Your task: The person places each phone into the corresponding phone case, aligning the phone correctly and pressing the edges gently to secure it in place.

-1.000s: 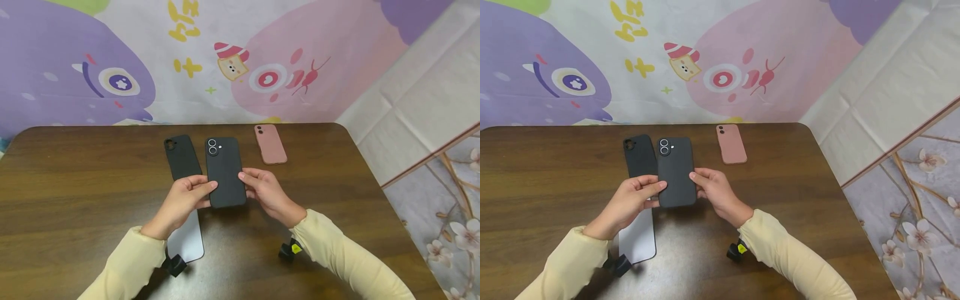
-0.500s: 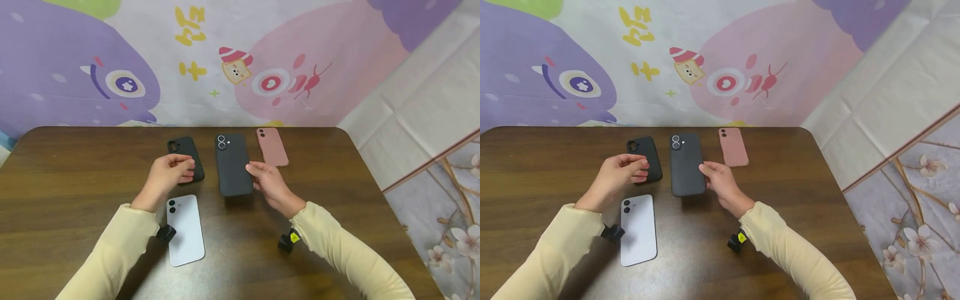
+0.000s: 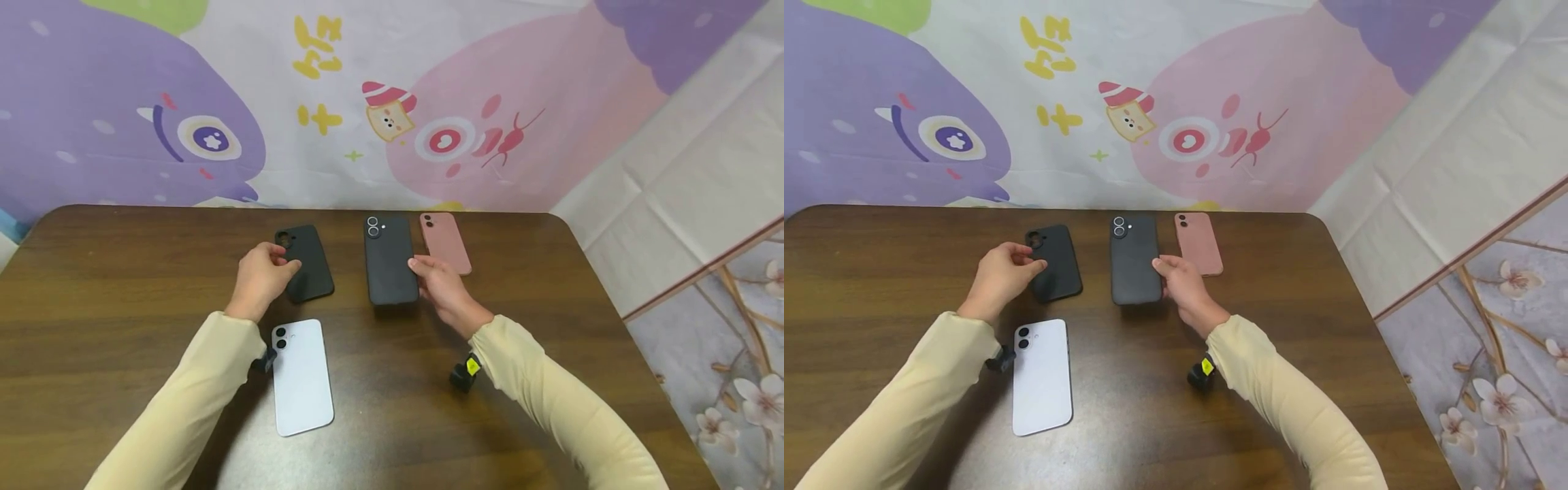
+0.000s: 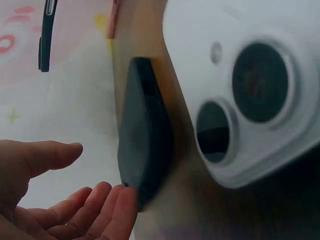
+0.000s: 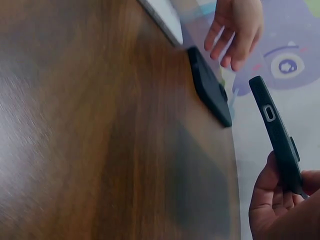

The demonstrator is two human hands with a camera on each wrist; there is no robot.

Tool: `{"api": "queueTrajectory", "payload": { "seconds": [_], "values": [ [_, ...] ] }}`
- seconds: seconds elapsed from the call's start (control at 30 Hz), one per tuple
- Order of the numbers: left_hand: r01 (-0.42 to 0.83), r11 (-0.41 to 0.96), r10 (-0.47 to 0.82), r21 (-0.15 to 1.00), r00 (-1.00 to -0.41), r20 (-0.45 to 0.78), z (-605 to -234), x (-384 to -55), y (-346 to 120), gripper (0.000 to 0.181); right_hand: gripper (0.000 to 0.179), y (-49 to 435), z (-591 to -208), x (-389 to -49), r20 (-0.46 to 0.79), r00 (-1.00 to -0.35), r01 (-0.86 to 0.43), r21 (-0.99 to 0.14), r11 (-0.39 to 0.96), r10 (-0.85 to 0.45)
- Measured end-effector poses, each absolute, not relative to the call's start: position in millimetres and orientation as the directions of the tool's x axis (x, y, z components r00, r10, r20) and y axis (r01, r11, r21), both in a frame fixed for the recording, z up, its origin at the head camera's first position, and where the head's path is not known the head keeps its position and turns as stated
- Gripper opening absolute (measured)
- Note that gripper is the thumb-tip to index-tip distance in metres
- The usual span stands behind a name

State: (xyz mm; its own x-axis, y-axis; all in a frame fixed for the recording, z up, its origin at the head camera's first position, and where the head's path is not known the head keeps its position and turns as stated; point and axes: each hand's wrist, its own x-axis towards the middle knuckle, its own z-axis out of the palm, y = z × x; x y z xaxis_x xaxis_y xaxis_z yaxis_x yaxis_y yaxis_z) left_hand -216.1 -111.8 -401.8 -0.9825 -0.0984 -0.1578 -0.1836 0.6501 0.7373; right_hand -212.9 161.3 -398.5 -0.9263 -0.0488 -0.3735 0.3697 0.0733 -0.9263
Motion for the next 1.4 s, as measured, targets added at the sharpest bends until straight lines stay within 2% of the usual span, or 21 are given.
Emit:
{"api": "queueTrajectory", "payload": {
  "seconds": [0.1, 0.33, 0.47, 1.03, 1.4],
  "values": [
    [-0.191, 0.665, -0.103, 0.721, -0.981, -0.165, -404.4, -219.6, -113.8, 0.048, 0.039, 163.3, -401.1, -220.8, -0.38, -0.924, 0.375, -0.921, 0.108, -0.033],
    [-0.282, 0.683, -0.093, 0.674, -0.948, -0.303, -403.8, -225.4, -114.4, 0.059, 0.037, 167.3, -410.0, -237.2, -0.383, -0.923, 0.377, -0.917, 0.126, -0.027],
    [-0.306, 0.691, -0.097, 0.655, -0.937, -0.336, -405.6, -228.6, -114.7, 0.066, 0.036, 167.3, -414.8, -246.4, -0.384, -0.923, 0.379, -0.917, 0.128, -0.022],
    [-0.329, 0.75, -0.135, 0.574, -0.925, -0.355, -410.9, -242.1, -108.5, 0.088, 0.035, 164.8, -427.6, -271.1, -0.423, -0.905, 0.424, -0.886, 0.188, 0.049],
    [-0.334, 0.759, -0.144, 0.559, -0.923, -0.357, -406.1, -245.8, -112.9, 0.08, 0.037, 167.0, -431.1, -281.2, -0.445, -0.894, 0.439, -0.849, 0.293, 0.051]
  ]
}}
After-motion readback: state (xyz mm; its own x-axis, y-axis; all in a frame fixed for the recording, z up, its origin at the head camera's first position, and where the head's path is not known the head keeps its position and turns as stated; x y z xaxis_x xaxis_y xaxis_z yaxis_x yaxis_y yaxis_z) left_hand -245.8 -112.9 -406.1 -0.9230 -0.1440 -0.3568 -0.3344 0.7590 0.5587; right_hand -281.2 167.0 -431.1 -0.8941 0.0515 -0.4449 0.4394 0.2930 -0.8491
